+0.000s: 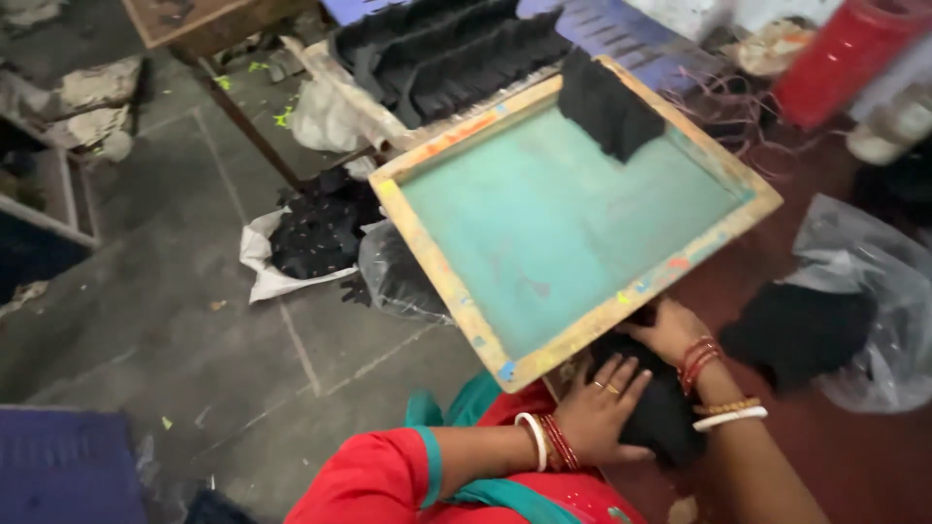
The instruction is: Sorting and applying adhesive to black fabric components on a production workbench.
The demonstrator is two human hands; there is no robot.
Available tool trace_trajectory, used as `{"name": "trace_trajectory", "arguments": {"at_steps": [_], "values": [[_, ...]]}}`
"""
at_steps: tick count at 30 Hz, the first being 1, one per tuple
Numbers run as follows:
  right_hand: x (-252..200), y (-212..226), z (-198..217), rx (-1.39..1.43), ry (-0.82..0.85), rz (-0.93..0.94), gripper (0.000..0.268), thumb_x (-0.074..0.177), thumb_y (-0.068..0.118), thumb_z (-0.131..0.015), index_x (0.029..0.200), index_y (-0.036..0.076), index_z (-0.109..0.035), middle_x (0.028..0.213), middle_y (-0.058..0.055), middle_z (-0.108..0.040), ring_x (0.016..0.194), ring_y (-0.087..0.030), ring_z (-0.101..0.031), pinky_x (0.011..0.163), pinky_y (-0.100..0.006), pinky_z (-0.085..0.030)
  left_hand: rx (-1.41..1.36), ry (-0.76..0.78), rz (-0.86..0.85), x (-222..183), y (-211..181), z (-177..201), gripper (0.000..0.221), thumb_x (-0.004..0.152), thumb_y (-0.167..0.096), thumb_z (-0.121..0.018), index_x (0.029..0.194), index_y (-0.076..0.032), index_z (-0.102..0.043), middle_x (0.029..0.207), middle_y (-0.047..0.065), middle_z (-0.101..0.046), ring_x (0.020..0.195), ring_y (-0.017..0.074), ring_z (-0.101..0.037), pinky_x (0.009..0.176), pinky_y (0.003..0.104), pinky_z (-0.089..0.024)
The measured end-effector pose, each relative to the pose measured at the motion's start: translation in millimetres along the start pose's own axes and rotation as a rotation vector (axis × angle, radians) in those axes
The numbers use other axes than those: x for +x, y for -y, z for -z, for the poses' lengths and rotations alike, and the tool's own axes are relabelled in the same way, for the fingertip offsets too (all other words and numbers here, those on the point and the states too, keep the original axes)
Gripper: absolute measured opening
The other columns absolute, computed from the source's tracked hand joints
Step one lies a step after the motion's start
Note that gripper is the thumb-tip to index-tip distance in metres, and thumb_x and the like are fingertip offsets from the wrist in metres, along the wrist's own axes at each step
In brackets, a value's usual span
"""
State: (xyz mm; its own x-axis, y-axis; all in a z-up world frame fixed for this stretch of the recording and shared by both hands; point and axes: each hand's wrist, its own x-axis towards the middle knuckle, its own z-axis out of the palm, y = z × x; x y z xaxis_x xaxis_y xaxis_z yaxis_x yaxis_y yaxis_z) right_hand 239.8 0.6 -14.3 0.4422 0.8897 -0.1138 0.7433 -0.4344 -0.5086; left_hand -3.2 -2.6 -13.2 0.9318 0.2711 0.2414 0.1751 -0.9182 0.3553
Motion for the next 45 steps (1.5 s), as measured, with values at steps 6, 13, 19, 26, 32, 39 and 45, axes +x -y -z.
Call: {"name": "trace_trajectory", "arguments": {"at_steps": [6,13,19,26,32,39,45], "values": [[12,-44,-16,0.046,0.151,-0.111,0.076,0.069,0.036,-0.088,0.133,0.007,-0.062,0.125,-0.018,-0.073,0.119,-0.037,-0.069,0.098,-0.045,-0.054,0.015,-0.099,-0.032,-5,3,-12,0.111,0.076,-0.073,-0.067,0.160,-0.006,-0.043,0.162,0.020,-0.046,0.151,0.0374,-0.043,0.121,0.066,-0.031],[10,-104,-37,0.126,0.150,0.076,0.049,0.078,0.027,-0.083,0.119,0.002,-0.070,0.110,-0.015,-0.074,0.102,-0.028,-0.072,0.092,-0.039,-0.056,0.055,-0.179,-0.068,-8,2,-9,0.106,0.075,-0.075,-0.064,0.156,-0.009,-0.051,0.149,0.014,-0.054,0.139,0.0290,-0.051,0.112,0.057,-0.042],[-25,-132,-34,0.664,0.308,-0.069,0.068,0.086,0.021,-0.076,0.145,0.003,-0.049,0.112,-0.015,-0.070,0.103,-0.022,-0.066,0.089,-0.037,-0.053,0.030,-0.161,-0.105,-10,4,-17,0.101,0.079,-0.074,-0.064,0.159,-0.012,-0.053,0.145,0.009,-0.055,0.131,0.0249,-0.051,0.105,0.051,-0.043],[-126,-170,-15,0.832,0.445,-0.016,0.106,0.064,0.025,-0.091,0.154,0.007,-0.039,0.152,-0.011,-0.051,0.138,-0.026,-0.049,0.109,-0.037,-0.040,0.063,-0.241,-0.243,-5,5,12,0.092,0.075,-0.066,-0.074,0.157,-0.032,-0.049,0.174,0.011,-0.035,0.157,0.0362,-0.038,0.126,0.063,-0.031],[-193,-131,-41,0.224,0.077,-0.020,0.124,0.051,0.039,-0.103,0.154,0.016,-0.039,0.139,-0.011,-0.059,0.134,-0.024,-0.054,0.108,-0.036,-0.042,-0.101,-0.115,-0.245,18,0,41,0.108,0.057,-0.056,-0.082,0.154,-0.036,-0.039,0.167,0.017,-0.043,0.152,0.0411,-0.044,0.124,0.065,-0.031],[-212,31,52,0.283,-0.052,-0.153,0.078,0.063,0.028,-0.089,0.134,0.013,-0.062,0.124,-0.011,-0.073,0.113,-0.021,-0.073,0.095,-0.034,-0.055,-0.433,0.180,-0.143,38,-3,60,0.123,0.062,-0.036,-0.091,0.167,-0.023,-0.029,0.117,0.021,-0.060,0.096,0.0397,-0.065,0.082,0.049,-0.054],[-211,47,90,0.140,-0.177,0.000,0.087,0.067,0.023,-0.089,0.143,0.005,-0.051,0.140,-0.017,-0.060,0.129,-0.033,-0.060,0.104,-0.040,-0.049,-0.413,-0.076,-0.343,60,-16,76,0.121,0.056,-0.038,-0.095,0.157,-0.020,-0.031,0.124,0.017,-0.061,0.104,0.0376,-0.065,0.086,0.048,-0.052]]}}
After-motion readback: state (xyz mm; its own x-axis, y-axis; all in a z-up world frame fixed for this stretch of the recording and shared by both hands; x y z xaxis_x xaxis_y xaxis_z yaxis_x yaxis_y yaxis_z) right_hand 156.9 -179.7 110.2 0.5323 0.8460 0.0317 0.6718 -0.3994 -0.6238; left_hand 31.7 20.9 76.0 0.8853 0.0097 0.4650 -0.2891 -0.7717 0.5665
